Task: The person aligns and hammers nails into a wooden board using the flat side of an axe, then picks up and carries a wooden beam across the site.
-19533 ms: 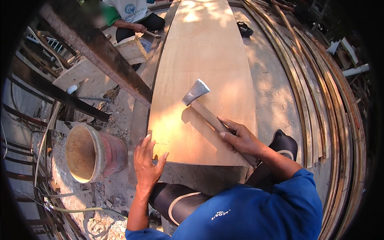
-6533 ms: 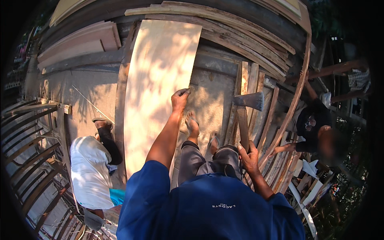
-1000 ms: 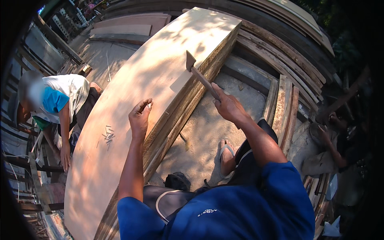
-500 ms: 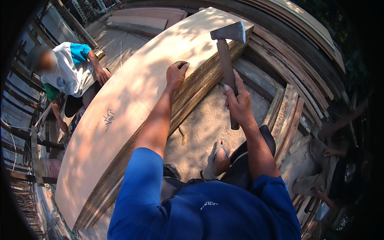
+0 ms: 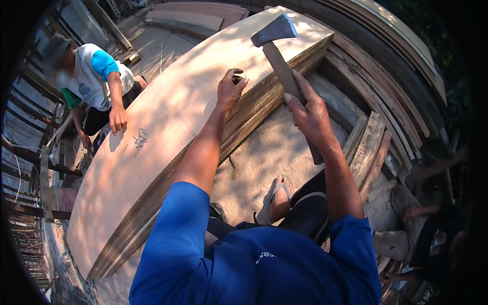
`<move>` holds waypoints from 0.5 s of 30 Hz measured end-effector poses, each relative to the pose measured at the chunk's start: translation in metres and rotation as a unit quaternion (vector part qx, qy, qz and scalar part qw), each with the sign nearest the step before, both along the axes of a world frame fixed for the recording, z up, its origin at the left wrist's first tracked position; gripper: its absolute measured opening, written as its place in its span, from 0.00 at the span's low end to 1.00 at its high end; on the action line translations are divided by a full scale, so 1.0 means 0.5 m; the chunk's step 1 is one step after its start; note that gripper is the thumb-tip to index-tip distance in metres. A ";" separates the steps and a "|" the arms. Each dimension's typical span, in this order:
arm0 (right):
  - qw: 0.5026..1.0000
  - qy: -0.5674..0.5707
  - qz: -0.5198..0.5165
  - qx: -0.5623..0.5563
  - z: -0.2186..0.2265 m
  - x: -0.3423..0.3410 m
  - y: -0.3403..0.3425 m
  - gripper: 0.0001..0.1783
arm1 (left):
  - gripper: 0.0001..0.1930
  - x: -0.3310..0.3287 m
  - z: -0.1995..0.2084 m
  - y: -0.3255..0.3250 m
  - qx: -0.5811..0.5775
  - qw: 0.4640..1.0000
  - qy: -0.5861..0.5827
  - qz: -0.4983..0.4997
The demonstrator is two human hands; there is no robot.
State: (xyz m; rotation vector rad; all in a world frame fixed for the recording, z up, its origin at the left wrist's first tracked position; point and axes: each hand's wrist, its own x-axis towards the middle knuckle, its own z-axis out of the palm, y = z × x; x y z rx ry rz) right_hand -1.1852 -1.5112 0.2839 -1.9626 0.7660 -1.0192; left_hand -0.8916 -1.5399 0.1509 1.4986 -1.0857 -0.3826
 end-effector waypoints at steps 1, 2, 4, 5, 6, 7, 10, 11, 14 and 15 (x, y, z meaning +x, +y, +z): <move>1.000 0.015 0.008 -0.010 0.011 0.004 -0.014 0.30 | 0.27 0.013 0.004 0.000 0.002 1.000 -0.009 -0.022; 1.000 0.021 0.013 -0.016 0.020 0.008 -0.017 0.30 | 0.27 0.024 0.009 -0.001 0.000 1.000 -0.013 -0.021; 0.998 0.037 0.005 -0.047 0.015 0.004 -0.022 0.30 | 0.28 0.007 0.005 0.002 -0.027 0.997 0.056 -0.045; 0.996 0.040 -0.003 -0.075 0.011 0.004 -0.021 0.30 | 0.26 0.003 0.007 0.003 -0.016 0.997 0.060 -0.049; 0.996 0.041 -0.003 -0.074 0.004 0.003 -0.016 0.30 | 0.26 0.001 0.008 0.003 -0.015 0.997 0.061 -0.049; 0.996 0.054 -0.008 -0.065 -0.011 0.003 -0.009 0.29 | 0.25 -0.002 0.009 0.002 -0.011 0.998 0.046 -0.047; 0.994 0.074 -0.011 -0.076 -0.053 -0.003 -0.009 0.28 | 0.23 -0.008 0.013 0.002 0.003 1.000 0.007 -0.023; 0.992 0.105 -0.002 -0.074 -0.060 -0.009 -0.013 0.28 | 0.22 -0.012 0.013 0.004 0.008 1.000 -0.018 0.000; 0.986 0.119 -0.006 -0.112 -0.050 0.000 -0.014 0.28 | 0.23 0.001 0.004 0.009 -0.012 0.999 -0.031 0.018; 0.984 0.101 -0.022 -0.143 -0.050 0.006 -0.012 0.28 | 0.23 -0.002 0.006 0.008 -0.006 0.998 -0.063 0.022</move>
